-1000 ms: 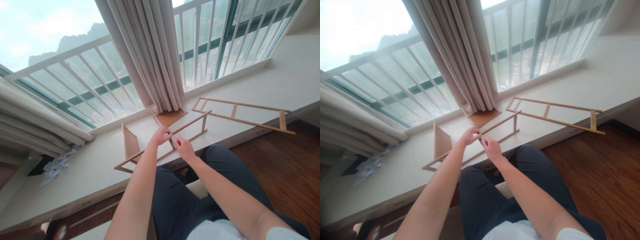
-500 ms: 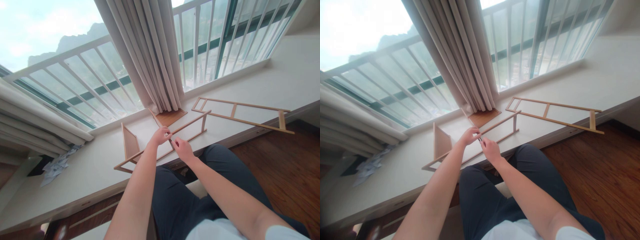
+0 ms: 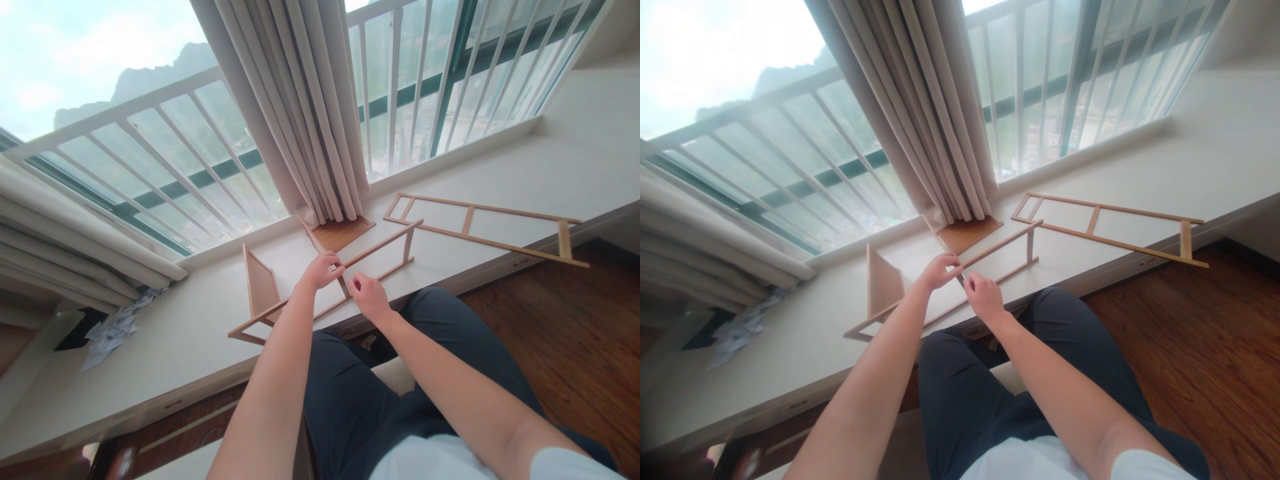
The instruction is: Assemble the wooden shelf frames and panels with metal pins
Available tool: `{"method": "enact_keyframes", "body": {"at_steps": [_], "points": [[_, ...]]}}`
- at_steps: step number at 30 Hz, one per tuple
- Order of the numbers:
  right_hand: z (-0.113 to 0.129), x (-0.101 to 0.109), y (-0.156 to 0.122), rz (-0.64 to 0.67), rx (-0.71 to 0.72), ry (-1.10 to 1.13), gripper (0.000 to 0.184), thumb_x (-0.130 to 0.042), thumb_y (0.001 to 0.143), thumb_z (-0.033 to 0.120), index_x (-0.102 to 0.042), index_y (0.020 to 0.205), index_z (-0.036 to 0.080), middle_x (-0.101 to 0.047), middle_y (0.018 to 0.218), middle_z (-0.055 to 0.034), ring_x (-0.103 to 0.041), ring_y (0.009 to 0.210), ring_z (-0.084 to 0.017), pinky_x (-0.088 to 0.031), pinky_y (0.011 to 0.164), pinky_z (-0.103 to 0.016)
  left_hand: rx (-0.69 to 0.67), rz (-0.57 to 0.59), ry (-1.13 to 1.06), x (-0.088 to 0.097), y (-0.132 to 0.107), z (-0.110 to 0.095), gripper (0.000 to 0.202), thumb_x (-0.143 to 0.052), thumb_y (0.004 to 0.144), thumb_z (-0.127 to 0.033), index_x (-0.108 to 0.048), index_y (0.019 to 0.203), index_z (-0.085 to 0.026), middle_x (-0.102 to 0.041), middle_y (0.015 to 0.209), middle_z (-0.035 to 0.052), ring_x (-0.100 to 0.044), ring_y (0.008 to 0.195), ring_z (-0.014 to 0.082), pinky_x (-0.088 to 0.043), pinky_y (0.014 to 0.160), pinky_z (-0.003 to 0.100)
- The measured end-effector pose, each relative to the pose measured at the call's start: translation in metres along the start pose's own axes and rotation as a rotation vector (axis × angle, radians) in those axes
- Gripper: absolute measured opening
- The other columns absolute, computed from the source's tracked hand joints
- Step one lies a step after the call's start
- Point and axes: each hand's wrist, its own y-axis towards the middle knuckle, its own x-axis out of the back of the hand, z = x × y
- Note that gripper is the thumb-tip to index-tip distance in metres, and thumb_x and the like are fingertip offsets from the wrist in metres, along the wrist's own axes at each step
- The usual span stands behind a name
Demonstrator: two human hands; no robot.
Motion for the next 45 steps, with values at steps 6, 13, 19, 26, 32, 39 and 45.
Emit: {"method": "enact_keyframes", "body": {"at_steps": [6,13,19,26,32,39,45], "points": [[-0.002,-0.002,0.001,-0.018,0.007,-0.001,0.027,-0.051,0.101,0.035,-0.057,0.077,0.023,-0.063,0.068,-0.0013,-0.053,0.064,-0.018,-0.027,0.062,-0.028,-0.001,0.005,-0.001,0.001,0.0,-0.001,0.019,-0.063,0.088,-0.028,-0.072,0.075,-0.019,-0.066,0.09,0.0047,-0.064,0.084,0.0183,-0.052,0.088,0.032],[-0.007,-0.005,0.001,-0.012,0.043,-0.051,0.026,-0.05,0.103,0.035,-0.056,0.08,0.023,-0.064,0.07,-0.001,-0.053,0.065,-0.017,-0.024,0.062,-0.028,-0.009,0.008,0.015,0.001,0.001,0.0,0.019,-0.063,0.089,-0.029,-0.072,0.075,-0.018,-0.065,0.089,0.0048,-0.063,0.083,0.018,-0.052,0.087,0.032],[-0.004,-0.005,-0.002,-0.005,0.12,-0.201,0.021,-0.05,0.104,0.029,-0.06,0.087,0.021,-0.069,0.081,-0.0052,-0.058,0.073,-0.018,-0.023,0.063,-0.03,-0.009,0.005,0.023,0.0,0.001,0.001,0.019,-0.062,0.089,-0.029,-0.072,0.076,-0.018,-0.065,0.088,0.0046,-0.062,0.082,0.0173,-0.052,0.086,0.031],[-0.004,-0.003,-0.004,0.007,0.116,-0.216,0.021,-0.05,0.104,0.028,-0.06,0.088,0.022,-0.069,0.082,-0.006,-0.059,0.076,-0.019,-0.024,0.063,-0.03,-0.007,0.003,0.018,0.0,0.001,0.001,0.019,-0.062,0.089,-0.029,-0.071,0.075,-0.018,-0.065,0.089,0.0048,-0.062,0.084,0.0179,-0.052,0.087,0.032],[-0.005,-0.004,-0.004,-0.007,0.107,-0.193,0.022,-0.049,0.104,0.028,-0.06,0.087,0.022,-0.068,0.082,-0.006,-0.058,0.076,-0.019,-0.025,0.063,-0.029,-0.008,0.007,0.019,-0.001,0.001,0.002,0.019,-0.062,0.089,-0.029,-0.072,0.076,-0.019,-0.066,0.091,0.0053,-0.062,0.085,0.0181,-0.052,0.089,0.032],[-0.013,-0.008,0.0,-0.026,0.023,-0.02,0.026,-0.049,0.103,0.037,-0.058,0.082,0.023,-0.063,0.071,-0.0008,-0.053,0.066,-0.017,-0.027,0.063,-0.027,-0.014,0.002,0.022,-0.001,0.001,0.002,0.019,-0.062,0.089,-0.029,-0.072,0.077,-0.018,-0.065,0.09,0.0051,-0.062,0.083,0.018,-0.052,0.087,0.032],[-0.01,-0.01,0.001,-0.035,-0.029,0.217,0.031,-0.052,0.098,0.041,-0.052,0.072,0.023,-0.058,0.062,0.0019,-0.049,0.06,-0.016,-0.033,0.063,-0.027,-0.009,0.019,0.027,-0.001,0.002,0.001,0.018,-0.062,0.088,-0.027,-0.071,0.076,-0.018,-0.065,0.089,0.0052,-0.061,0.082,0.0179,-0.052,0.086,0.032]]}}
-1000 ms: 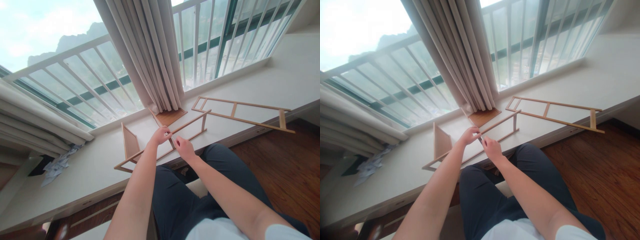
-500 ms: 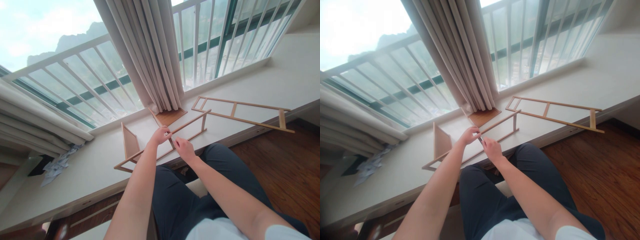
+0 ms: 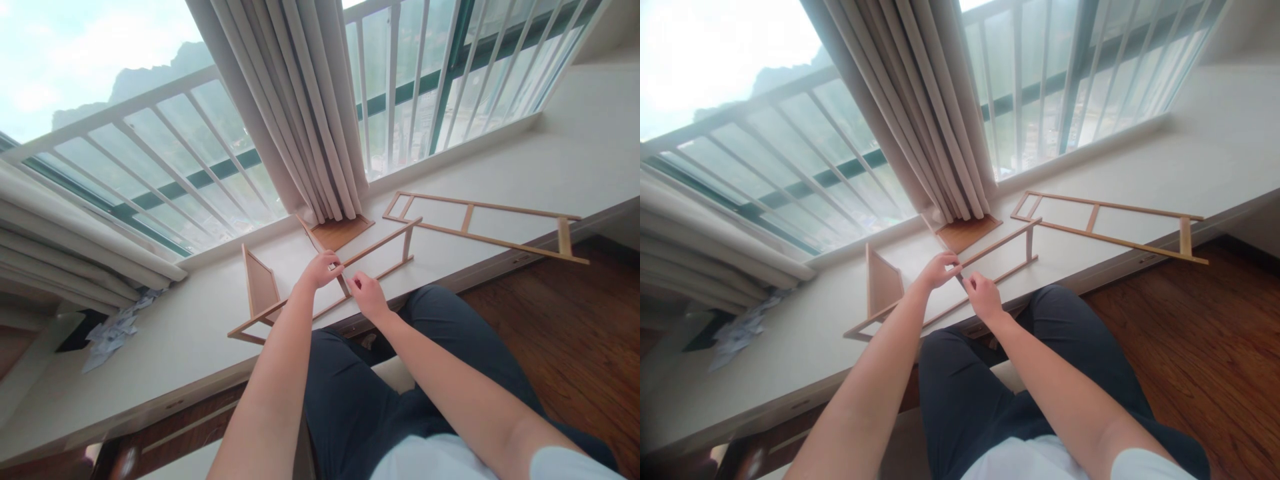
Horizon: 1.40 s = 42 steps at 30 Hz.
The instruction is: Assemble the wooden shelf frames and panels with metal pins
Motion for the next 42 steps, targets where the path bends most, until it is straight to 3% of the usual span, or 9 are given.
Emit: {"method": "enact_keyframes", "body": {"at_steps": [9,16,21,29,35,42], "points": [[-0.005,-0.011,0.003,0.036,-0.173,0.391,0.036,-0.058,0.089,0.047,-0.05,0.064,0.023,-0.06,0.054,0.0012,-0.051,0.052,-0.015,-0.04,0.057,-0.027,-0.003,-0.011,-0.01,-0.001,0.0,0.0,0.019,-0.062,0.089,-0.029,-0.072,0.076,-0.019,-0.065,0.089,0.0052,-0.063,0.083,0.0181,-0.052,0.087,0.032],[0.004,-0.014,0.003,0.079,-0.395,0.774,0.034,-0.071,0.076,0.05,-0.053,0.066,0.022,-0.056,0.05,0.0027,-0.041,0.041,-0.01,-0.027,0.041,-0.024,-0.006,-0.012,-0.015,-0.001,0.0,0.001,0.019,-0.061,0.089,-0.029,-0.071,0.077,-0.018,-0.065,0.09,0.0051,-0.063,0.084,0.0184,-0.052,0.087,0.033],[0.013,-0.007,0.002,0.117,-0.539,0.952,0.028,-0.074,0.073,0.041,-0.057,0.07,0.019,-0.056,0.052,0.004,-0.04,0.041,-0.007,-0.028,0.04,-0.021,-0.004,-0.017,-0.024,-0.001,0.0,0.001,0.017,-0.062,0.089,-0.028,-0.072,0.078,-0.019,-0.066,0.09,0.0049,-0.063,0.084,0.0184,-0.052,0.087,0.032],[0.015,-0.007,0.003,0.167,-0.717,1.228,0.023,-0.077,0.079,0.028,-0.057,0.074,0.018,-0.051,0.05,0.0063,-0.036,0.041,-0.006,-0.026,0.038,-0.018,-0.019,-0.03,-0.025,-0.001,0.0,0.001,0.017,-0.063,0.089,-0.025,-0.071,0.076,-0.018,-0.065,0.087,0.0044,-0.062,0.083,0.0177,-0.052,0.086,0.031],[0.014,-0.008,0.005,0.242,-0.881,1.458,0.023,-0.063,0.096,0.022,-0.053,0.075,0.019,-0.043,0.048,0.0084,-0.034,0.039,-0.006,-0.026,0.037,-0.017,-0.016,-0.033,-0.024,0.001,-0.001,-0.003,0.016,-0.063,0.088,-0.023,-0.07,0.075,-0.018,-0.066,0.087,0.004,-0.062,0.083,0.0173,-0.051,0.084,0.03],[0.007,-0.006,0.005,0.428,-0.901,1.7,0.026,-0.061,0.098,0.019,-0.046,0.076,0.021,-0.04,0.048,0.0096,-0.034,0.04,-0.007,-0.028,0.039,-0.017,-0.008,-0.036,-0.033,0.001,-0.001,-0.004,0.015,-0.063,0.088,-0.024,-0.071,0.075,-0.018,-0.065,0.087,0.0039,-0.063,0.083,0.0173,-0.051,0.085,0.031]]}}
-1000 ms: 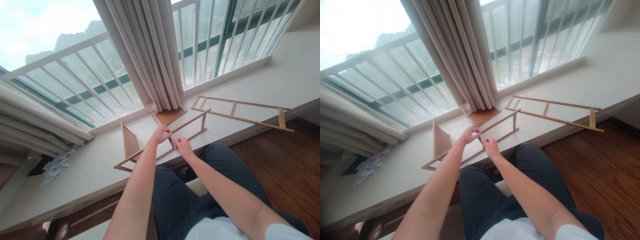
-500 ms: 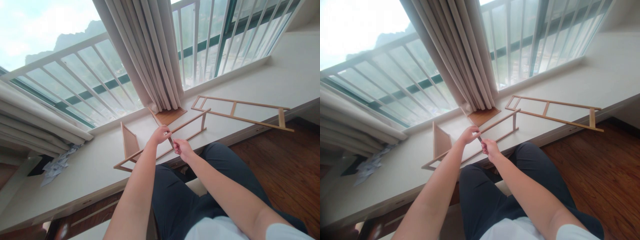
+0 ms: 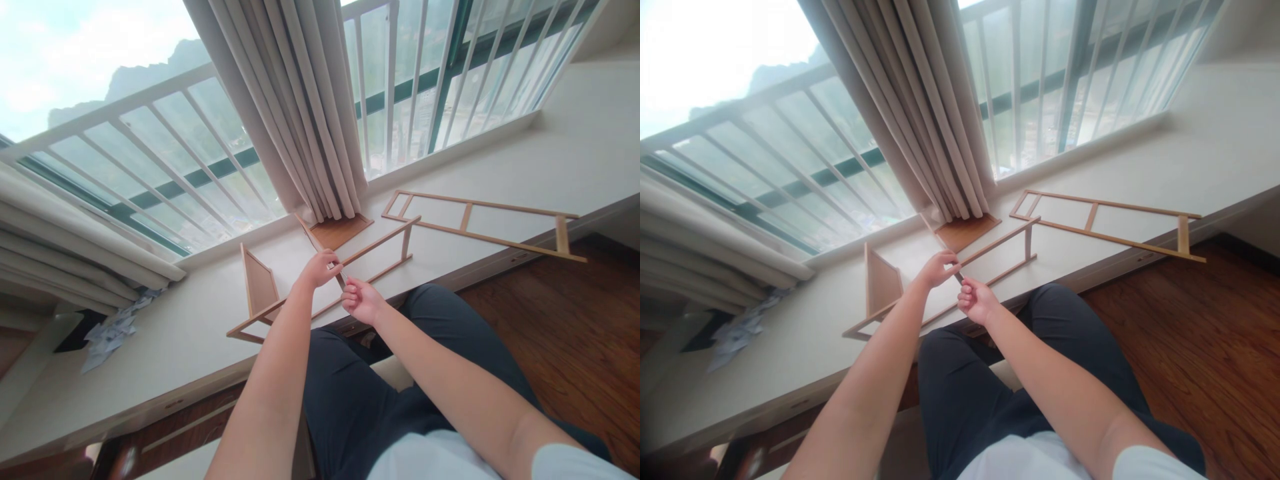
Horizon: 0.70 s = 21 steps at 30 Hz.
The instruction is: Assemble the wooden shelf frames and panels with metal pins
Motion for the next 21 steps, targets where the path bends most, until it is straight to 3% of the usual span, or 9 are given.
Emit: {"method": "enact_keyframes", "body": {"at_steps": [13,21], "points": [[-0.0031,-0.0055,-0.0037,-0.035,-0.022,0.095,0.028,-0.049,0.105,0.022,-0.049,0.077,0.02,-0.039,0.049,0.0089,-0.034,0.04,-0.007,-0.025,0.038,-0.017,0.004,-0.003,-0.007,-0.0023,0.0004,0.0042,0.016,-0.064,0.089,-0.025,-0.072,0.076,-0.018,-0.065,0.088,0.004,-0.062,0.082,0.017,-0.051,0.084,0.031],[-0.0059,0.0037,0.0016,0.033,0.009,0.035,0.022,-0.062,0.097,0.021,-0.05,0.078,0.021,-0.04,0.05,0.0095,-0.034,0.041,-0.007,-0.027,0.04,-0.017,-0.008,-0.002,-0.018,-0.0029,0.0004,0.0059,0.017,-0.064,0.089,-0.025,-0.071,0.076,-0.017,-0.064,0.088,0.0044,-0.061,0.081,0.0168,-0.051,0.083,0.031]]}}
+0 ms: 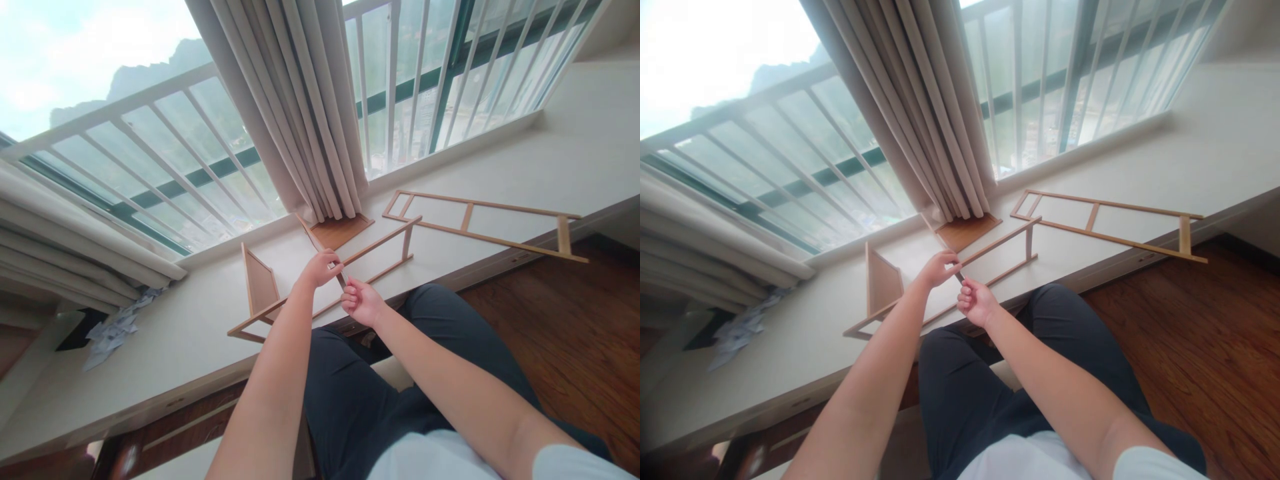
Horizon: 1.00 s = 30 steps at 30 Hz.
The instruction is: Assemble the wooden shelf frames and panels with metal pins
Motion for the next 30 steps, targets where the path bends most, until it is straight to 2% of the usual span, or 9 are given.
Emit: {"method": "enact_keyframes", "body": {"at_steps": [7,13,20,30], "points": [[-0.0018,-0.0069,-0.005,-0.064,0.0,0.053,0.027,-0.049,0.105,0.022,-0.05,0.078,0.02,-0.04,0.049,0.0088,-0.033,0.04,-0.007,-0.025,0.039,-0.017,0.004,0.005,0.01,0.0003,0.0002,-0.0008,0.016,-0.064,0.088,-0.026,-0.072,0.077,-0.018,-0.065,0.088,0.0043,-0.061,0.081,0.017,-0.051,0.083,0.031],[-0.0026,-0.0038,-0.0041,-0.034,0.011,0.014,0.023,-0.059,0.099,0.021,-0.05,0.078,0.021,-0.041,0.05,0.0089,-0.034,0.041,-0.007,-0.026,0.039,-0.017,0.006,0.006,0.011,0.0004,-0.0002,-0.0004,0.017,-0.063,0.089,-0.027,-0.072,0.077,-0.018,-0.065,0.088,0.0044,-0.061,0.082,0.017,-0.051,0.084,0.031],[-0.0036,-0.0017,-0.0032,-0.038,0.042,-0.027,0.022,-0.062,0.097,0.021,-0.051,0.078,0.021,-0.041,0.05,0.0092,-0.033,0.041,-0.007,-0.027,0.039,-0.017,0.014,0.005,0.009,0.0005,-0.0002,-0.0007,0.017,-0.063,0.088,-0.026,-0.073,0.077,-0.018,-0.065,0.088,0.0043,-0.061,0.081,0.0167,-0.051,0.084,0.031],[-0.0043,-0.0044,-0.0063,-0.049,0.022,0.032,0.023,-0.055,0.101,0.02,-0.051,0.078,0.02,-0.041,0.05,0.0085,-0.033,0.041,-0.007,-0.026,0.038,-0.016,0.0,0.01,0.025,0.0013,-0.0002,-0.0022,0.017,-0.063,0.088,-0.025,-0.072,0.076,-0.018,-0.065,0.086,0.0043,-0.06,0.081,0.0168,-0.051,0.084,0.031]]}}
